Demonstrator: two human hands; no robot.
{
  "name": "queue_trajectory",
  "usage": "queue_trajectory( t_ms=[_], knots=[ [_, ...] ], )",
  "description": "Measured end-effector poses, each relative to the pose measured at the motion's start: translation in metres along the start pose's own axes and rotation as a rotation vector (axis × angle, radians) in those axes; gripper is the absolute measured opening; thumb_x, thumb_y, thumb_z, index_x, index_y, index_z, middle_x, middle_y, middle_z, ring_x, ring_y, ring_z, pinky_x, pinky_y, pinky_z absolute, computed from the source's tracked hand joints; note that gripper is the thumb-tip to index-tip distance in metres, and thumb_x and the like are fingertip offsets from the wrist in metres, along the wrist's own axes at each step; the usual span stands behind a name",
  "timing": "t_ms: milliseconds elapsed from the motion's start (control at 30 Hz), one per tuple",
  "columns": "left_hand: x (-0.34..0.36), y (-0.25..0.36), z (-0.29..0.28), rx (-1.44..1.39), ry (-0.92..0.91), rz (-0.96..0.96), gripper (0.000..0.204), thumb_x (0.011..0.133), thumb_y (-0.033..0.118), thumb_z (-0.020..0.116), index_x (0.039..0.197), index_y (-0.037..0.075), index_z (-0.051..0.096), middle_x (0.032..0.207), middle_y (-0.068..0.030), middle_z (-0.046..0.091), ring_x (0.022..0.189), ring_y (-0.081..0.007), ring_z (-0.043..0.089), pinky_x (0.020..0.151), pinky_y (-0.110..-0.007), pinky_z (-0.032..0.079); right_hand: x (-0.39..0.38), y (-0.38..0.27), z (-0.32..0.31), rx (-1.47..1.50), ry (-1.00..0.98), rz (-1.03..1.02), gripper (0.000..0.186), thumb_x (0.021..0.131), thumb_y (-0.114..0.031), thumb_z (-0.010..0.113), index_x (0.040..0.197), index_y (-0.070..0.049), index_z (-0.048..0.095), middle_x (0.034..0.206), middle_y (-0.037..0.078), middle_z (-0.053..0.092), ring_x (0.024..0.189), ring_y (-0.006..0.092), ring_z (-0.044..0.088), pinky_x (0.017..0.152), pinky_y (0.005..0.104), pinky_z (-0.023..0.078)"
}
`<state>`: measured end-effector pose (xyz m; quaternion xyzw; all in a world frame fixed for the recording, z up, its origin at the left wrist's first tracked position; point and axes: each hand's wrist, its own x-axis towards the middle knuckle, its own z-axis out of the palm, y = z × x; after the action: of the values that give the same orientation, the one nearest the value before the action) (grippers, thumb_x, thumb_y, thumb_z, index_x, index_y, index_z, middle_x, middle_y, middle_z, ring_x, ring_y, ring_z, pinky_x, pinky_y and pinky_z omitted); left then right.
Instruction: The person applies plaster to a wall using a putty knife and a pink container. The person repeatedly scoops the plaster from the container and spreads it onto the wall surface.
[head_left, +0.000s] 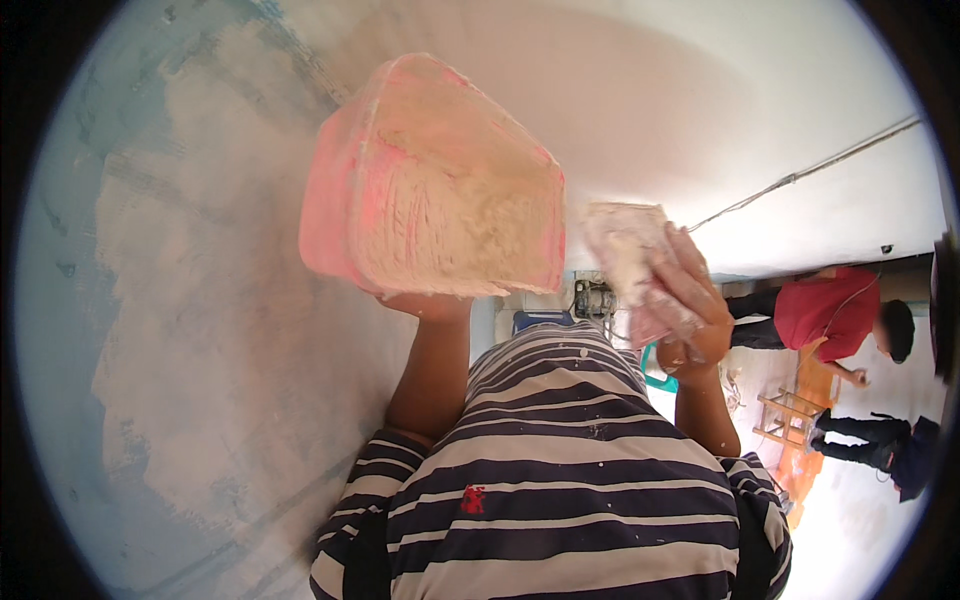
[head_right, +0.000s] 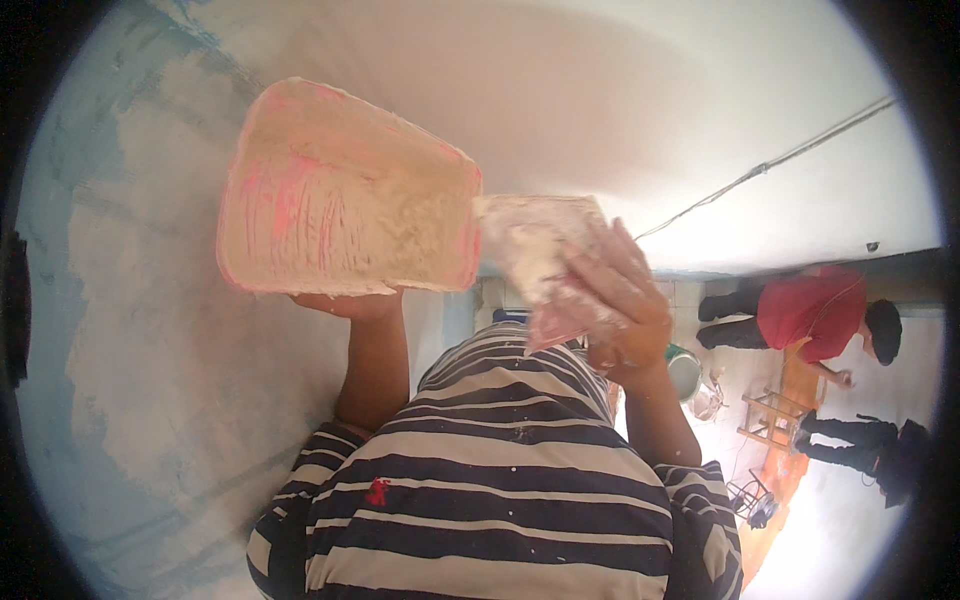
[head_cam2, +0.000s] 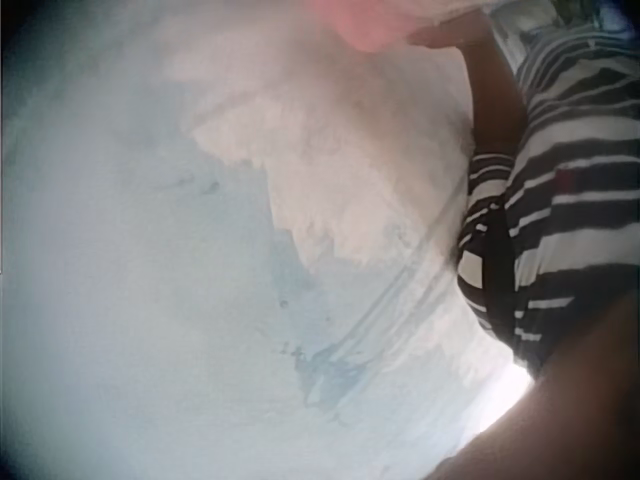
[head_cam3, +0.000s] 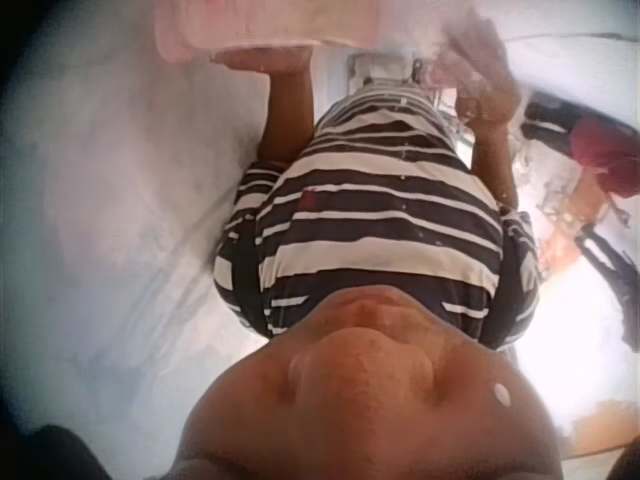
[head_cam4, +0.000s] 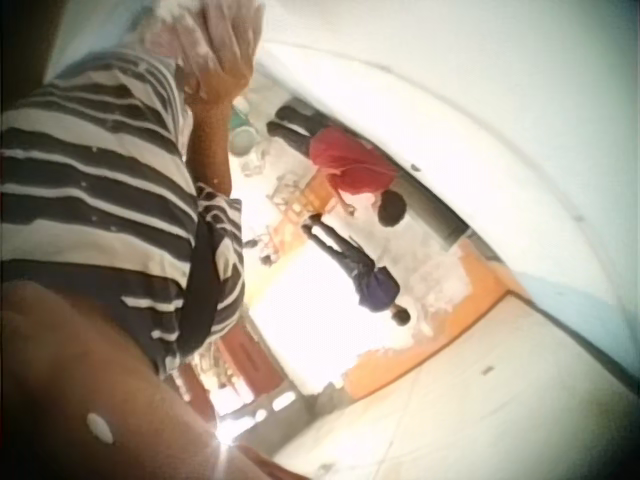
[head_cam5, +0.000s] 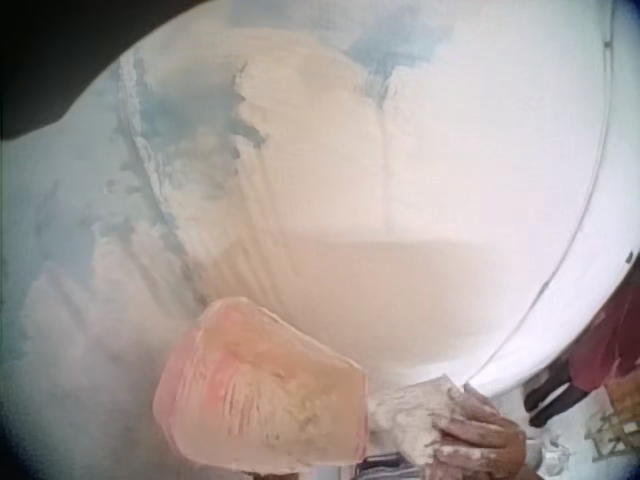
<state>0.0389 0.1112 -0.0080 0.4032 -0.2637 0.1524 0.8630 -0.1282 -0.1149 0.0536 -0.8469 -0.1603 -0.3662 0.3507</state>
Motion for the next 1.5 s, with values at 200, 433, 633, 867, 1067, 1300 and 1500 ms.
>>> queue_trajectory(
  t_ms=[200,433,633,867,1067,1300,1500],
  knots=[
    [-0.004,-0.006,0.001,-0.022,-0.023,-0.059,0.084,0.094,0.071,0.042,0.154,0.013,0.031,0.157,-0.0115,0.035,0.140,-0.0306,0.040,0.110,-0.054,0.041,-0.008,0.008,-0.014,-0.160,-0.243,-0.085,0.024,0.090,-0.021,0.058,0.106,-0.015,0.073,0.121,0.012,0.070,0.121,0.0421,0.061,0.107,0.0569,0.042],
    [-0.010,-0.012,-0.002,-0.067,-0.053,-0.146,0.085,0.093,0.072,0.042,0.154,0.013,0.031,0.156,-0.0115,0.035,0.140,-0.0307,0.040,0.110,-0.053,0.040,-0.016,0.009,-0.036,-0.047,0.197,0.321,0.024,0.098,-0.011,0.057,0.109,0.009,0.063,0.106,0.027,0.070,0.106,0.0334,0.069,0.094,0.0416,0.052],
    [-0.022,-0.019,-0.005,-0.109,-0.086,-0.224,0.086,0.093,0.073,0.041,0.154,0.013,0.030,0.156,-0.0116,0.035,0.140,-0.0307,0.040,0.110,-0.053,0.040,0.034,-0.017,-0.045,-0.149,0.092,0.019,0.033,0.083,0.002,0.065,0.115,0.010,0.065,0.094,0.023,0.073,0.078,0.0248,0.072,0.073,0.0298,0.055],
    [-0.049,-0.039,0.001,-0.169,-0.168,-0.390,0.088,0.092,0.074,0.041,0.154,0.012,0.030,0.156,-0.0116,0.035,0.140,-0.0307,0.040,0.111,-0.053,0.040,0.064,-0.053,-0.027,-0.035,-0.180,0.158,0.035,0.081,0.001,0.066,0.117,0.000,0.068,0.087,0.017,0.073,0.069,0.0281,0.072,0.062,0.0318,0.055],
    [-0.065,-0.050,0.010,-0.168,-0.224,-0.445,0.089,0.092,0.074,0.041,0.154,0.012,0.030,0.156,-0.0117,0.035,0.140,-0.0308,0.040,0.111,-0.052,0.040,0.069,-0.065,-0.018,0.000,-0.298,0.204,0.035,0.081,0.008,0.062,0.116,0.003,0.067,0.090,0.019,0.074,0.075,0.0297,0.074,0.068,0.0317,0.057],
    [-0.059,-0.042,-0.002,-0.148,-0.209,-0.435,0.090,0.092,0.075,0.041,0.154,0.012,0.029,0.156,-0.0117,0.036,0.140,-0.0308,0.040,0.111,-0.052,0.039,0.060,-0.060,-0.004,0.054,-0.378,0.264,0.037,0.085,0.008,0.061,0.121,0.003,0.063,0.090,0.020,0.073,0.076,0.0320,0.074,0.068,0.0321,0.056],
    [-0.055,-0.034,-0.010,-0.127,-0.192,-0.426,0.091,0.091,0.076,0.041,0.154,0.011,0.029,0.156,-0.0118,0.036,0.140,-0.0309,0.040,0.112,-0.051,0.039,0.046,-0.039,0.006,0.215,-0.349,0.311,0.042,0.082,0.004,0.064,0.123,-0.001,0.063,0.088,0.018,0.071,0.073,0.0318,0.071,0.066,0.0318,0.054]
  ],
)
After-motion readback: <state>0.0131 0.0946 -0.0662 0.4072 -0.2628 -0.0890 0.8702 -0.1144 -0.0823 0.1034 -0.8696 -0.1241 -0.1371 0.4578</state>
